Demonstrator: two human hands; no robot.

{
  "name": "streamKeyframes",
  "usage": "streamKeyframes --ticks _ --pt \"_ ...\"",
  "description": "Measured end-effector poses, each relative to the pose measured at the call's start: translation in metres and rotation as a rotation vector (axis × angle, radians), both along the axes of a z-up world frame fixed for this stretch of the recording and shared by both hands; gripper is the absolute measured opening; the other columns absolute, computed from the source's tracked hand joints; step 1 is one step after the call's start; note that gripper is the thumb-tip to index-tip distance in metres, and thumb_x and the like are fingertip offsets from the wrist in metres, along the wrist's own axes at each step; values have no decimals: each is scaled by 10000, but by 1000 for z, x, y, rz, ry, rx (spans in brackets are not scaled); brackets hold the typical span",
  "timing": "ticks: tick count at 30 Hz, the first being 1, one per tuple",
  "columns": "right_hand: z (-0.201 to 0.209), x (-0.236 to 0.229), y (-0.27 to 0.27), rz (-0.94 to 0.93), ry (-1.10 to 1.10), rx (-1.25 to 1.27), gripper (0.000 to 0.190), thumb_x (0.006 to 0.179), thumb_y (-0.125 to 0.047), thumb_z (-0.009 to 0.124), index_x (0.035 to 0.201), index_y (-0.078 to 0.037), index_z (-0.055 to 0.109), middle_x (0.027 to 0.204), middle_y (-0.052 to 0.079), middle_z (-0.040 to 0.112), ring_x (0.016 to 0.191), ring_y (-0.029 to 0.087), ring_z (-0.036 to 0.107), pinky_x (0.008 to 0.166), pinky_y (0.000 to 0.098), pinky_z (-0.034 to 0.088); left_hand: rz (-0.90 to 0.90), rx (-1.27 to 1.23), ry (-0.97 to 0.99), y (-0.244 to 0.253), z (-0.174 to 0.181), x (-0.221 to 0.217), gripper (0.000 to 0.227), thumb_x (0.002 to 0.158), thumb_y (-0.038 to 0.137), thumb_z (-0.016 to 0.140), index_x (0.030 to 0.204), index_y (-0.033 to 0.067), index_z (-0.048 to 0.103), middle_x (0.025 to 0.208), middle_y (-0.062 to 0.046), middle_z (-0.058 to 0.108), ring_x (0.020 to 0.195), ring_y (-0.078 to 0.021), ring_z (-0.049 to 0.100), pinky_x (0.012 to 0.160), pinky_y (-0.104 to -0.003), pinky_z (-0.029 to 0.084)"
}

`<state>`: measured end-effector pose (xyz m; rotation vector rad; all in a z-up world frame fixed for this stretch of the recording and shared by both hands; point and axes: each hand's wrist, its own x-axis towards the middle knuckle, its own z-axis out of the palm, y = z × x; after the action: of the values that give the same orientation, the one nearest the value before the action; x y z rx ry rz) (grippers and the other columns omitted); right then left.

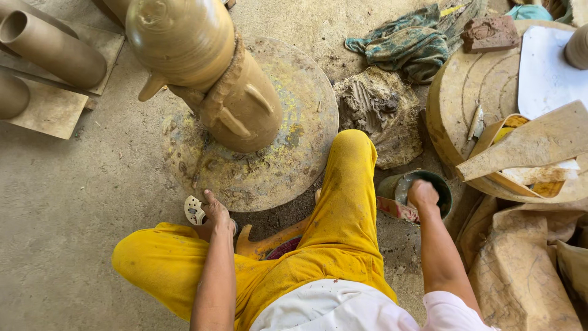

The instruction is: The person attaches clay strips to the side of a tall cylindrical clay vessel on a rotating wheel by hand, pressing and smoothing the seams with their fingers.

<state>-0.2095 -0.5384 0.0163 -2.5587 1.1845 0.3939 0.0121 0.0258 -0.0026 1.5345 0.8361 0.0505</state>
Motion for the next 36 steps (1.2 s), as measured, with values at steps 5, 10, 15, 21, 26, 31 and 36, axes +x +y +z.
streamKeyframes --ticks 5,10,15,21,26,31,36 --pt "126 83 22 268 -587 -117 116 941 -122 722 955 -7 722 927 139 704 747 254 649 687 426 558 103 44 -17 -11 -5 6 719 1019 528 546 1471 -14 404 1463 -207 545 1278 -336 568 1055 -424 452" --pt "286 176 152 823 -1032 467 127 994 -29 664 1087 -72 738 1186 84 721 1031 204 749 873 324 615 28 196 -14 -9 0 5 694 1031 535 527 1430 -26 434 1351 -269 608 1184 -391 627 985 -466 480" --pt "376 224 260 1154 -1115 507 268 969 17 668 1220 -62 720 1256 98 721 1140 244 737 972 346 620 -31 266 13 -7 7 3 729 1005 570 539 1411 -24 427 1295 -296 621 1143 -426 633 961 -490 481" --pt "354 231 274 1083 -1298 158 219 966 20 679 1171 -58 686 1288 99 673 1144 267 699 961 400 611 -30 258 -12 -8 6 5 741 981 566 541 1415 -21 418 1254 -286 638 1108 -422 650 947 -493 486" --pt "322 251 280 1410 -1389 -625 247 906 -188 764 1149 -145 762 1271 58 630 1159 236 552 961 444 462 -61 334 15 -2 4 9 715 993 568 537 1398 -15 454 1229 -271 652 1090 -421 650 944 -498 475" --pt "324 268 277 1576 -1340 -845 323 812 -330 748 1075 -146 788 1265 7 627 1185 214 545 1026 441 439 -112 362 -3 10 4 17 710 1004 585 519 1379 -17 475 1203 -260 666 1082 -421 652 946 -497 478" --pt "327 270 272 1481 -1420 -881 254 833 -288 811 1065 -194 770 1241 -16 613 1169 204 527 1003 433 413 -139 410 -8 18 4 25 705 1010 599 514 1357 -14 497 1202 -263 671 1090 -423 650 952 -501 479"
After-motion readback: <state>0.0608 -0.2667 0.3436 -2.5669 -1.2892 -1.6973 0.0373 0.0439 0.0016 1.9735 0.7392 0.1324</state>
